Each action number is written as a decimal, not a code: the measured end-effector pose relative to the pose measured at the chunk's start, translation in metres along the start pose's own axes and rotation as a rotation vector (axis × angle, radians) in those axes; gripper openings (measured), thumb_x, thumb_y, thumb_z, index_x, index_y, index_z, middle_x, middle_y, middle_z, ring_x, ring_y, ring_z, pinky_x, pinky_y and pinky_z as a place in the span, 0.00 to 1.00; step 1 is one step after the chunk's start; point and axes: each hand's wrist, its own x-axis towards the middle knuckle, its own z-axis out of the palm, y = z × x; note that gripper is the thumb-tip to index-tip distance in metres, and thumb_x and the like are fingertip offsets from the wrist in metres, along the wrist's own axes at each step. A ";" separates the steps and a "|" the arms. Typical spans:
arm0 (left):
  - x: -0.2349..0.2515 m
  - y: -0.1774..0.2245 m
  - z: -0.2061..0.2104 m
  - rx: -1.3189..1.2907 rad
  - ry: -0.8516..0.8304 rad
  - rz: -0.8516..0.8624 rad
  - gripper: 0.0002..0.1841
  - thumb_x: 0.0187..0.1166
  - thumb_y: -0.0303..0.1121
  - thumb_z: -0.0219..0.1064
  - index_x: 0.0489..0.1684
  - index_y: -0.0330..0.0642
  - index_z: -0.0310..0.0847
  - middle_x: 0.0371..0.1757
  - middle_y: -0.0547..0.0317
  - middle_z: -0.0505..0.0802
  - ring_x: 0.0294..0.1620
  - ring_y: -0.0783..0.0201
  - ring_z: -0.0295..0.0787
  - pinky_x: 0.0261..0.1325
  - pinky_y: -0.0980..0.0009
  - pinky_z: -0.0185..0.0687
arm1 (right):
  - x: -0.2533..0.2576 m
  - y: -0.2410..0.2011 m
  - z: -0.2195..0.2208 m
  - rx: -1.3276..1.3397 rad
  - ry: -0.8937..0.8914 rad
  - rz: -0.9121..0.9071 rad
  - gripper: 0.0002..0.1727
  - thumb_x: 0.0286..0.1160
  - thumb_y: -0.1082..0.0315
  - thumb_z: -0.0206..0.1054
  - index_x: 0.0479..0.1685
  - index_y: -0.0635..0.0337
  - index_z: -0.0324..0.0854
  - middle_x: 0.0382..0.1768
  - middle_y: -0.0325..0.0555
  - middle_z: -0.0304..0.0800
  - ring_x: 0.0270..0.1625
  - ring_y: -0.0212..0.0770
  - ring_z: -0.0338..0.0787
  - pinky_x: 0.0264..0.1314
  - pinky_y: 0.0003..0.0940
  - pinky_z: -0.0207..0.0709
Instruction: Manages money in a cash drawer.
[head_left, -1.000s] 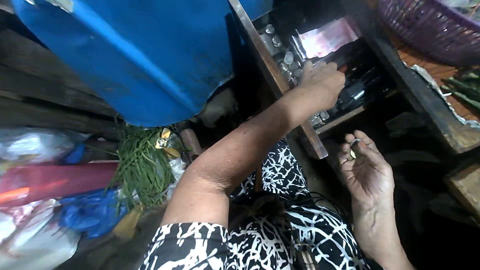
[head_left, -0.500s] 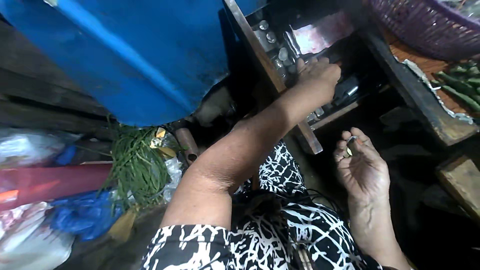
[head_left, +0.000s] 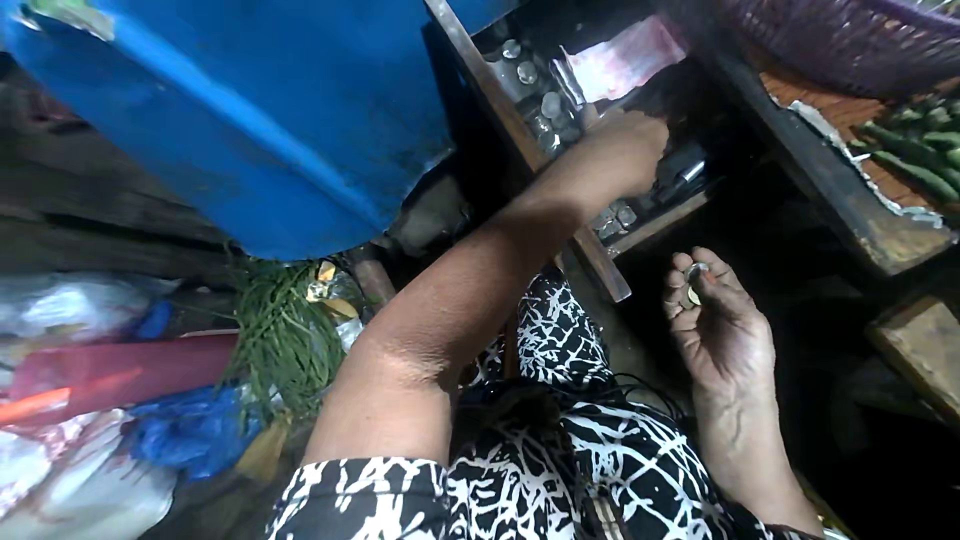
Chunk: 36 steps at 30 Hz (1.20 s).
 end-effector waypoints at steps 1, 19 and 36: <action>-0.003 -0.006 0.001 -0.054 0.026 0.019 0.10 0.82 0.38 0.66 0.49 0.44 0.88 0.62 0.45 0.87 0.72 0.42 0.77 0.71 0.31 0.63 | 0.000 0.000 0.000 0.018 -0.005 0.004 0.16 0.85 0.79 0.49 0.56 0.64 0.83 0.51 0.54 0.95 0.49 0.43 0.97 0.56 0.37 0.92; -0.062 -0.012 -0.012 -0.794 -0.013 0.187 0.08 0.86 0.29 0.65 0.46 0.38 0.91 0.37 0.61 0.93 0.34 0.76 0.87 0.43 0.79 0.83 | -0.002 0.000 0.013 0.005 -0.133 0.034 0.21 0.92 0.68 0.42 0.69 0.64 0.78 0.63 0.57 0.91 0.66 0.50 0.92 0.72 0.44 0.84; -0.091 0.007 0.087 -0.166 1.071 0.876 0.07 0.79 0.27 0.67 0.38 0.43 0.94 0.46 0.54 0.96 0.57 0.55 0.87 0.64 0.55 0.69 | -0.026 -0.013 0.034 0.014 -0.242 -0.017 0.26 0.95 0.54 0.44 0.72 0.61 0.79 0.58 0.48 0.91 0.59 0.39 0.93 0.68 0.37 0.86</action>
